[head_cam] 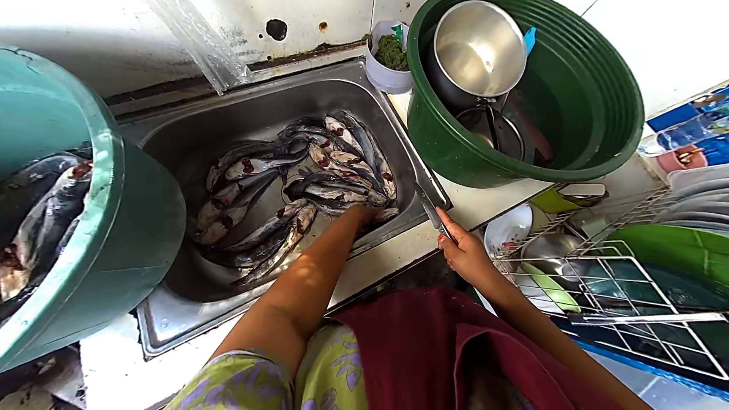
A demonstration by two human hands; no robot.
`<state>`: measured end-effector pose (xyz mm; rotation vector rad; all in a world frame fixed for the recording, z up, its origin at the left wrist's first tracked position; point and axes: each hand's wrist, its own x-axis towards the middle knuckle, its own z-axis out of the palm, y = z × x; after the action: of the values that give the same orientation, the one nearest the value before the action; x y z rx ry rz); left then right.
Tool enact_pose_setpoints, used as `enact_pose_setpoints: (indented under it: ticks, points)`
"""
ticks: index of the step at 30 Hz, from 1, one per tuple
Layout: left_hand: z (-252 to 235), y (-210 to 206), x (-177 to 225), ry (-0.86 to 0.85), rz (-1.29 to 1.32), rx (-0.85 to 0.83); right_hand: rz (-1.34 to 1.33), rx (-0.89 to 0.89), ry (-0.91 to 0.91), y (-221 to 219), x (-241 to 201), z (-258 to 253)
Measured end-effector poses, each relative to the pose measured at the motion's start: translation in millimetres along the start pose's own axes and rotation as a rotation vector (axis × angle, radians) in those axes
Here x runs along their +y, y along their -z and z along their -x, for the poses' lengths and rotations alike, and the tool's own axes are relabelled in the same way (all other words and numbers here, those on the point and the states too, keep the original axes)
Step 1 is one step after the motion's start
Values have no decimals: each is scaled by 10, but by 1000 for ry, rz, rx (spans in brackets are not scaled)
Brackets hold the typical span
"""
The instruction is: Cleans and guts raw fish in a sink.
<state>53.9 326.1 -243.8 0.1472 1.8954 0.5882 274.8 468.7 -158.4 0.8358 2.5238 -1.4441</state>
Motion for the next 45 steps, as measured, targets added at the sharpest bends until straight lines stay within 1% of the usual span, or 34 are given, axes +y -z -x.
enact_pose_setpoints:
  ticks: [2, 3, 4, 6, 8, 9, 12, 15, 21, 23, 26, 27, 29, 31, 33, 35, 37, 39, 42, 43, 45]
  points:
    - [-87, -41, 63, 55, 180, 70, -8, 1, 0, 10, 16, 12]
    - [-129, -53, 90, 68, 182, 103, -14, 0, -6, 12, 20, 18]
    - [-175, -59, 104, 69, 135, 137, -20, -2, -15, 12, 22, 26]
    - [-260, -86, 85, -3, -20, 182, -26, 3, -21, 21, 44, 43]
    - [-207, -106, 93, -100, -29, 140, -35, 14, -16, 44, 74, 64]
    - [-128, -110, 122, -109, -12, 113, -41, 15, -21, 58, 91, 74]
    - [76, -100, 253, -77, 75, -13, -59, 20, -32, 86, 170, 103]
    - [110, -69, 374, -61, 16, -102, -65, 23, -34, 106, 228, 118]
    - [150, -36, 456, 98, -93, -70, -96, 29, -38, 198, 316, 127]
    - [156, -16, 400, 96, -73, -36, -100, 24, -45, 229, 340, 119]
    - [92, 34, 237, 1, -131, -32, -112, 26, -44, 278, 356, 106]
    - [34, 58, 162, 4, -144, -19, -117, 27, -40, 290, 363, 95]
    - [-76, 81, -48, 69, -70, 96, -129, 22, -33, 309, 380, 68]
    - [-86, 144, -278, 19, 28, 135, -133, 6, -22, 319, 392, 43]
    - [-19, 205, -505, -56, 222, 186, -137, -11, -16, 322, 382, 15]
    - [-32, 257, -705, -65, 452, 282, -144, -32, -18, 310, 363, -15]
    - [47, 322, -758, -49, 623, 397, -128, -55, -13, 292, 323, -52]
    - [206, 397, -758, -55, 732, 467, -101, -77, 13, 268, 254, -88]
    - [439, 463, -845, -170, 914, 481, -66, -98, 61, 217, 119, -130]
    - [559, 484, -871, -233, 964, 458, -57, -105, 75, 199, 62, -145]
    - [770, 514, -957, -419, 1007, 420, -33, -125, 95, 156, -88, -180]
